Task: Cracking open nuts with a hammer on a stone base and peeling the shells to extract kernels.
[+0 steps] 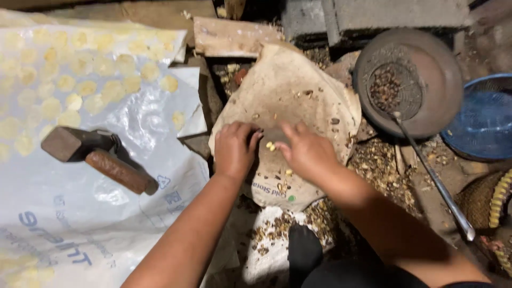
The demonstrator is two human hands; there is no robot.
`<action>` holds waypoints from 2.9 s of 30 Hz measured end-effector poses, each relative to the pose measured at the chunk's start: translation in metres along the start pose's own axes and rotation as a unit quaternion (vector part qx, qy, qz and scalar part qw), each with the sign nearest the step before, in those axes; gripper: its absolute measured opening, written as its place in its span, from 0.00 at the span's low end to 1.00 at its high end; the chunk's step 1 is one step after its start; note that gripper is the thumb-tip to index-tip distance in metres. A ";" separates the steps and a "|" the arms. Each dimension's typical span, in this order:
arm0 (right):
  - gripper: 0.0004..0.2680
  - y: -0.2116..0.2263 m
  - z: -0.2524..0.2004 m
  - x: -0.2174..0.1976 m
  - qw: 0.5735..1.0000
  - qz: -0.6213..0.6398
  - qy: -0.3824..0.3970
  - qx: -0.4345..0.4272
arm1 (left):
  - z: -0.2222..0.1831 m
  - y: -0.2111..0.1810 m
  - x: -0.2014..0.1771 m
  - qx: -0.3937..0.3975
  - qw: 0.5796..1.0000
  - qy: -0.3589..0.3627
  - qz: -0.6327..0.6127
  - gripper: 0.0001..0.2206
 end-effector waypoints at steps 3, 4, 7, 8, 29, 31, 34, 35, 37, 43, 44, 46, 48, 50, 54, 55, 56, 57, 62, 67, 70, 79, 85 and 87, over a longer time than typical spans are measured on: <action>0.19 0.001 -0.003 -0.003 0.997 0.064 -0.029 0.028 | -0.005 -0.009 -0.005 0.000 1.000 0.014 0.013 0.10; 0.19 0.004 0.000 -0.008 0.993 0.096 -0.058 0.026 | -0.004 -0.013 -0.012 -0.003 1.000 0.017 -0.004 0.13; 0.17 0.024 0.002 -0.005 0.982 0.067 -0.140 -0.111 | -0.024 -0.004 -0.034 0.021 1.000 -0.007 -0.011 0.07; 0.17 0.022 0.004 0.001 0.981 0.067 -0.142 -0.110 | -0.034 -0.003 -0.040 0.024 1.000 -0.007 -0.011 0.07; 0.19 0.000 -0.004 -0.016 0.998 0.056 0.027 -0.017 | 0.004 -0.007 -0.022 -0.014 0.992 0.005 -0.124 0.11; 0.20 -0.031 0.000 0.001 0.997 0.051 -0.032 0.046 | 0.017 -0.025 -0.014 -0.002 0.989 0.045 -0.144 0.22; 0.19 -0.042 0.005 0.013 0.998 0.027 -0.025 0.058 | 0.022 -0.031 0.002 0.008 0.995 0.055 -0.084 0.26; 0.19 -0.037 0.009 0.005 0.998 0.025 -0.025 0.057 | 0.023 -0.033 0.003 0.007 0.995 0.054 -0.085 0.26; 0.19 -0.023 0.013 -0.009 0.993 0.084 -0.070 0.031 | 0.018 -0.032 0.003 -0.002 0.995 0.056 -0.086 0.31; 0.17 0.006 0.018 0.001 0.985 0.019 -0.117 -0.129 | -0.001 -0.028 -0.012 0.004 0.999 0.000 -0.053 0.19; 0.17 0.008 0.016 -0.009 0.985 0.020 -0.116 -0.129 | 0.000 -0.024 -0.010 0.003 0.999 0.001 -0.052 0.19; 0.19 0.004 0.014 -0.020 0.993 0.087 -0.072 -0.023 | -0.005 -0.015 -0.004 -0.004 0.999 0.030 -0.034 0.16; 0.19 -0.011 0.026 -0.011 0.993 0.113 -0.024 0.001 | -0.010 -0.011 -0.001 0.003 0.999 0.023 -0.032 0.15; 0.19 -0.021 0.035 -0.014 0.990 0.136 0.015 0.030 | -0.008 -0.012 0.002 0.021 0.999 0.014 -0.031 0.13; 0.19 -0.017 0.043 -0.021 0.987 0.133 0.080 0.033 | -0.011 -0.013 0.003 0.028 0.999 0.002 -0.016 0.10; 0.19 -0.017 0.047 -0.021 0.988 0.127 0.087 0.014 | -0.008 -0.013 0.004 0.025 1.000 0.002 -0.012 0.09; 0.19 -0.017 0.045 -0.019 0.988 0.128 0.085 0.010 | -0.005 -0.010 0.003 0.025 1.000 0.000 -0.008 0.09; 0.19 -0.017 0.042 -0.017 0.991 0.120 0.058 0.010 | -0.003 -0.007 0.004 0.024 1.000 0.002 -0.008 0.10; 0.18 -0.011 0.009 0.002 0.994 0.103 -0.045 0.001 | -0.021 -0.045 -0.041 0.106 0.994 -0.035 0.013 0.12; 0.21 -0.062 0.013 0.031 0.976 -0.042 -0.211 0.033 | -0.074 -0.178 -0.074 0.098 0.802 0.329 -0.488 0.23; 0.24 -0.056 -0.004 0.006 0.994 -0.044 -0.079 0.064 | -0.136 -0.201 -0.067 0.039 0.595 0.644 -0.478 0.34; 0.05 -0.070 0.000 0.113 0.963 0.008 -0.243 -0.113 | -0.077 -0.078 0.014 -0.068 0.826 0.553 0.090 0.11; 0.09 -0.046 -0.027 0.048 0.968 0.244 -0.054 0.022 | 0.016 -0.079 0.001 0.118 0.970 0.201 0.067 0.13; 0.10 -0.065 -0.016 0.070 0.973 0.224 -0.049 0.040 | 0.021 -0.067 0.021 0.138 0.966 0.206 0.069 0.12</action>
Point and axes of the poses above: each hand's wrist, its own z-axis towards the middle knuckle, its own x-axis out of the palm, y = z × x, the point moved 4 cm from there along z, towards the middle knuckle, and after that the axes turned 3 degrees about -z, right-handed, at the moved point
